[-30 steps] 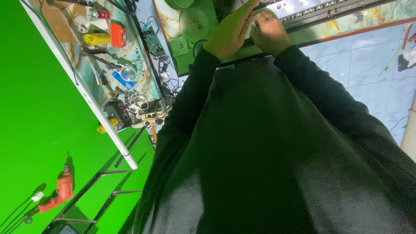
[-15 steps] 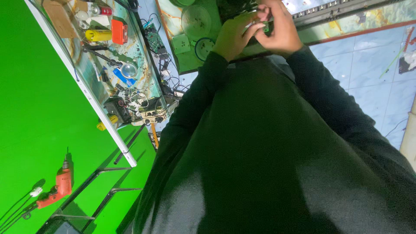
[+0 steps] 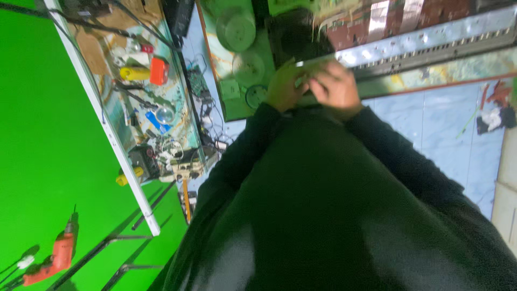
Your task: The person unscrews and removes internal components from an open electronic device using a screwdriver and pliers.
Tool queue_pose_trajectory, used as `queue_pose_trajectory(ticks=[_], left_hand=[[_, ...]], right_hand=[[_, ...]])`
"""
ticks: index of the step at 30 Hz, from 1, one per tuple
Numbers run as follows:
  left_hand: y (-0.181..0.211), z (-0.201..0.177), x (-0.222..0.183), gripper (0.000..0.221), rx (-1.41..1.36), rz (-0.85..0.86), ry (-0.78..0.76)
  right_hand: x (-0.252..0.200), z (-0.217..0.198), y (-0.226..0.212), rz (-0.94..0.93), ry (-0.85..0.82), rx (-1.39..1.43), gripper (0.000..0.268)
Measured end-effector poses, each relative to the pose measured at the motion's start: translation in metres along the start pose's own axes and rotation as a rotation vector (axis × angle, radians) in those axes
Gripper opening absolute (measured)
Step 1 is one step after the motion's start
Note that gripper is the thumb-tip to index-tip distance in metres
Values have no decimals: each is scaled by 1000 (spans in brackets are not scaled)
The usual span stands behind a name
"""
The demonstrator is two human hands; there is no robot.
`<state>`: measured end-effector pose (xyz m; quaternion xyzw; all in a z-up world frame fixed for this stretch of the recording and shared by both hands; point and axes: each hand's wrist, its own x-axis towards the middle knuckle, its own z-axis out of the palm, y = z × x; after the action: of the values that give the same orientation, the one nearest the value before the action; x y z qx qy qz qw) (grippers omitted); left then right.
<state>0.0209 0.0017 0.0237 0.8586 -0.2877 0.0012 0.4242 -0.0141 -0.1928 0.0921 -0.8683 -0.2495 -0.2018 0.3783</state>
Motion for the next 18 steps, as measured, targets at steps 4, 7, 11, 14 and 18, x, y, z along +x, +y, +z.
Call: queue_pose_trajectory(ticks=[4,7,11,14,18], left_hand=[[5,-8,-8,39,-192,-42,-25],[5,-7,-2,33,-22,-32,-72],[12,-11,4,31,-54,-13,-48],[18,-15,8,33,-25,46,-12],[13,-15,7,31,-68,21,-58]], right_hand=[[4,-9,-7,50,-63,-11,21],[11,-18,-13,79,-66,48,24],[12,-19,-13,193,-59,121,21],[14,-17,-8,273,-31,217,19],[20,-25,-8,62,2,172,18]])
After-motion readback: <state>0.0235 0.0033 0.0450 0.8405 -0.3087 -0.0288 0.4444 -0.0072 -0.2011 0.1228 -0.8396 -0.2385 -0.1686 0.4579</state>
